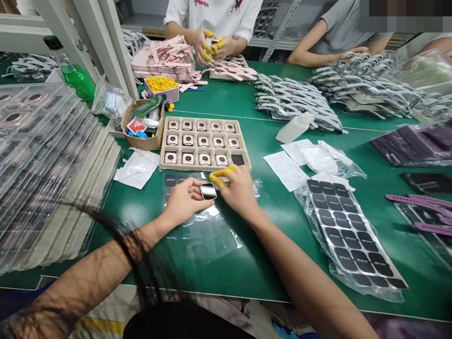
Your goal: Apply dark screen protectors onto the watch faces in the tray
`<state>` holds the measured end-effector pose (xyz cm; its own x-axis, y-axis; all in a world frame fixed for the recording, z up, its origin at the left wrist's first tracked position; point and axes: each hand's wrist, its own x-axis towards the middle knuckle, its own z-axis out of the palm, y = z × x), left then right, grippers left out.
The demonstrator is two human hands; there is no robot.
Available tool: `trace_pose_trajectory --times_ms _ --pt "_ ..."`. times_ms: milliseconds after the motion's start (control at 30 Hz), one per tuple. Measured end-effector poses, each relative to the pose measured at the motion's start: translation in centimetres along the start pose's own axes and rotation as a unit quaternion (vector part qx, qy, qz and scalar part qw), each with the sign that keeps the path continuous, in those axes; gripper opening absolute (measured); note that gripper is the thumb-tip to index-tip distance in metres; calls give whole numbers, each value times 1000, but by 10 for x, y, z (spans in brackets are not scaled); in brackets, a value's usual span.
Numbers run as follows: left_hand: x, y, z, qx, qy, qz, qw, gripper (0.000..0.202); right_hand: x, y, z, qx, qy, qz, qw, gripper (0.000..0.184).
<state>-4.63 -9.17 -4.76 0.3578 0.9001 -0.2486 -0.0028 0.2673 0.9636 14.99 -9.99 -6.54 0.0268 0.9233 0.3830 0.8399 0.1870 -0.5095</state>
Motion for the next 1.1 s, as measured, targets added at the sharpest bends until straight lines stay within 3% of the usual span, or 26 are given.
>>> trace_pose_trajectory --times_ms 67,133,267,367,567,733,933,1100 --pt "-10 2 12 -74 34 -16 997 59 -3 6 -7 -59 48 48 996 24" --pt "-15 6 17 -162 59 -19 985 63 -10 6 -14 -37 49 26 998 26" --pt "0 20 1 -232 98 57 966 63 -25 -10 -21 80 -132 -95 983 30" --pt "17 25 -20 -182 85 89 976 64 -29 -13 -19 66 -184 -77 978 43" --pt "21 16 -26 -100 -40 -5 994 62 -32 10 -12 31 -124 -43 991 45" --pt "18 20 -28 -88 -34 -52 994 56 -23 11 -3 78 -67 -34 994 32" --pt "19 27 -36 -104 -38 -92 990 51 -12 5 8 179 -49 -77 980 8" --pt "19 25 -35 -93 -23 -108 990 54 -12 4 -5 267 -26 -85 960 10"
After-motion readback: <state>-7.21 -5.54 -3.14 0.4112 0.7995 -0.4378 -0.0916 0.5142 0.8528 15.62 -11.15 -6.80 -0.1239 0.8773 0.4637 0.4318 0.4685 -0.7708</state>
